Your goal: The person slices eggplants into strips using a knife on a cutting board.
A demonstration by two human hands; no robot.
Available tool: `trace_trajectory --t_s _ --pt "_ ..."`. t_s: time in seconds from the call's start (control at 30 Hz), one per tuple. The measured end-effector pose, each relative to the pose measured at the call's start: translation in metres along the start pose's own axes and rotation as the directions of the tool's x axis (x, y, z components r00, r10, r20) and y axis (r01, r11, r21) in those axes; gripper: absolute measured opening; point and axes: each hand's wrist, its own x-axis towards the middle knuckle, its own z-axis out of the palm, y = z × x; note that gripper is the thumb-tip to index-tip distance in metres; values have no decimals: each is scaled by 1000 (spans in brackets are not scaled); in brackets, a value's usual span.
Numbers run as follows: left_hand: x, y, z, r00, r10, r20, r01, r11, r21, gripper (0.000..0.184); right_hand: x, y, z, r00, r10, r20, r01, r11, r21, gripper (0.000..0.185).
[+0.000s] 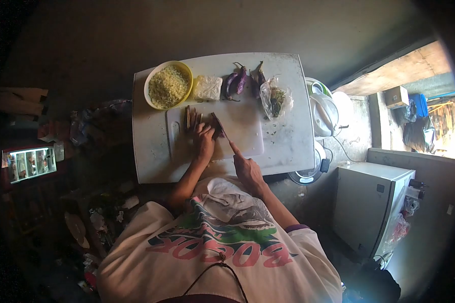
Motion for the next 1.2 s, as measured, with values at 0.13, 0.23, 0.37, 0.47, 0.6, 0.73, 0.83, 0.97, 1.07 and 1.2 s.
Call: trace_trajectory --t_s 0.13,0.23,0.37,0.47,0.6,0.73,0.83,0.97,1.07,1.2 --pt "0 -2 7 998 -43 36 46 997 -64 34 3 9 6 996 -70 -64 77 990 115 60" --pt "-6 -11 21 998 -66 14 67 995 -75 34 0 2 -1 998 -59 -33 64 981 185 60" --pt "-6 -7 10 995 -81 52 84 994 -67 42 -3 -8 -7 1000 -29 -12 30 992 121 61" --pt "-4 -2 4 995 -77 63 79 996 -42 46 -5 -13 -14 998 44 54 -48 995 82 62" --pt "-5 -5 12 995 -96 7 96 993 -70 40 -7 -7 -9 999 -1 41 -4 995 104 61" --pt "-9 -13 16 988 -106 111 107 994 -3 34 -4 0 0 999 -29 14 28 997 74 61" --pt "-6 -9 11 999 -32 -5 32 999 -18 25 -3 -7 -5 998 47 49 -47 999 -2 61" --pt "-4 -4 18 997 -74 -6 74 996 -59 28 2 6 2 1000 -1 -6 1 998 55 60" --pt "-5 -8 24 997 -81 -2 81 995 -65 32 2 14 8 994 -82 -69 90 988 126 60" --pt "-1 -3 15 996 -87 5 87 993 -84 32 -2 8 -1 999 -50 -20 53 988 145 62"
